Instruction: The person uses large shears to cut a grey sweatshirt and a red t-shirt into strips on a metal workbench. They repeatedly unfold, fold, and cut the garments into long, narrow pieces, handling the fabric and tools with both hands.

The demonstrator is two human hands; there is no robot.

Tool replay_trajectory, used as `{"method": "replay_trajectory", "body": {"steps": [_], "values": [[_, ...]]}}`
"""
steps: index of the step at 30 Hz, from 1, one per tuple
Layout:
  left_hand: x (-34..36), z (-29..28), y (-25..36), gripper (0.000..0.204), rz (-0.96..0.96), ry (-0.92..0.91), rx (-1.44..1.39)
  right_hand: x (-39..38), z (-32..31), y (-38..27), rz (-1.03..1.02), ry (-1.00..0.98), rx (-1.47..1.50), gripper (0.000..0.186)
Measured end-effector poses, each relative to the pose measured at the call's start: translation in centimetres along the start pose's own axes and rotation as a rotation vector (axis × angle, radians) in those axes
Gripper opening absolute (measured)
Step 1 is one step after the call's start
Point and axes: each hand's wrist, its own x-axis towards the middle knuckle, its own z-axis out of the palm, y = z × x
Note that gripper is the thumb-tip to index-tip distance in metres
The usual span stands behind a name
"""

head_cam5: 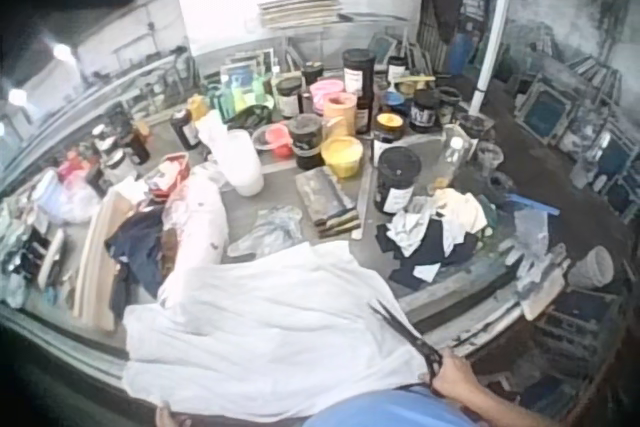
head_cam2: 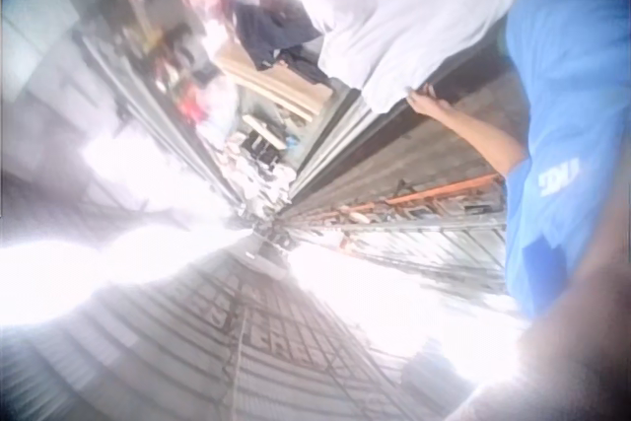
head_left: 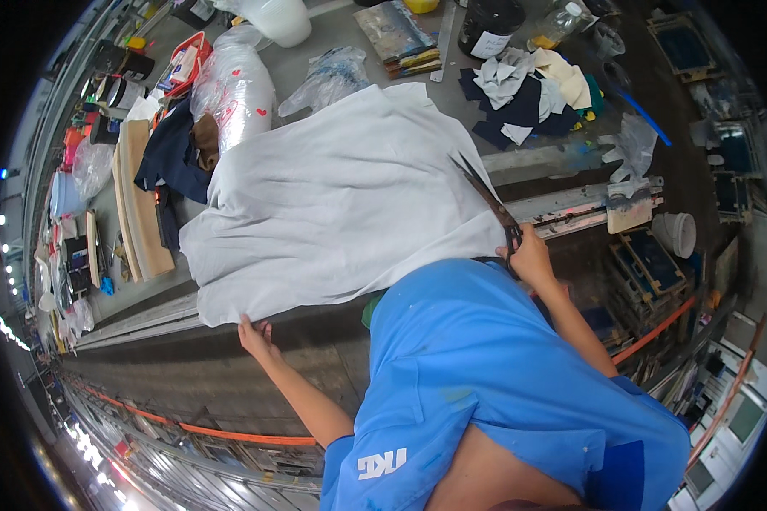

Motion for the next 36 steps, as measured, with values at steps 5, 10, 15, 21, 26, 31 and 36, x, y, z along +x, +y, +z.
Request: {"method": "replay_trajectory", "body": {"steps": [5, 10, 15, 21, 26, 31, 36], "values": [[-0.7, -2.9, 1.2, 0.044, 0.074, -0.101, -0.471, -0.7, 0.4, -0.3, 0.008, 0.048, 0.005, 0.051], [2.8, -7.5, -0.9, 0.05, 0.178, -0.197, -0.596, -0.9, 1.8, 1.4, 0.002, 0.104, -0.038, 0.051], [3.1, -9.6, -1.1, 0.046, 0.39, -0.041, -0.383, -1.8, 1.2, 3.5, -0.028, 0.038, 0.27, 0.049], [5.0, -10.0, 7.2, 0.039, 0.476, -0.086, -0.556, -1.2, -7.3, 1.7, 0.164, -0.122, 0.997, 0.042], [13.1, -0.1, 16.4, 0.027, 0.77, -0.046, -0.468, 7.6, -9.2, -4.3, -0.088, 0.027, 1.171, 0.041], [17.0, 9.4, 21.9, 0.036, 0.888, -0.205, -0.169, 15.6, -8.2, -13.5, -0.385, 0.235, 1.224, 0.033], [5.9, 17.7, 20.0, 0.037, 0.666, -0.327, -0.14, 12.4, -7.3, -11.8, -0.333, 0.198, 1.114, 0.036]]}}
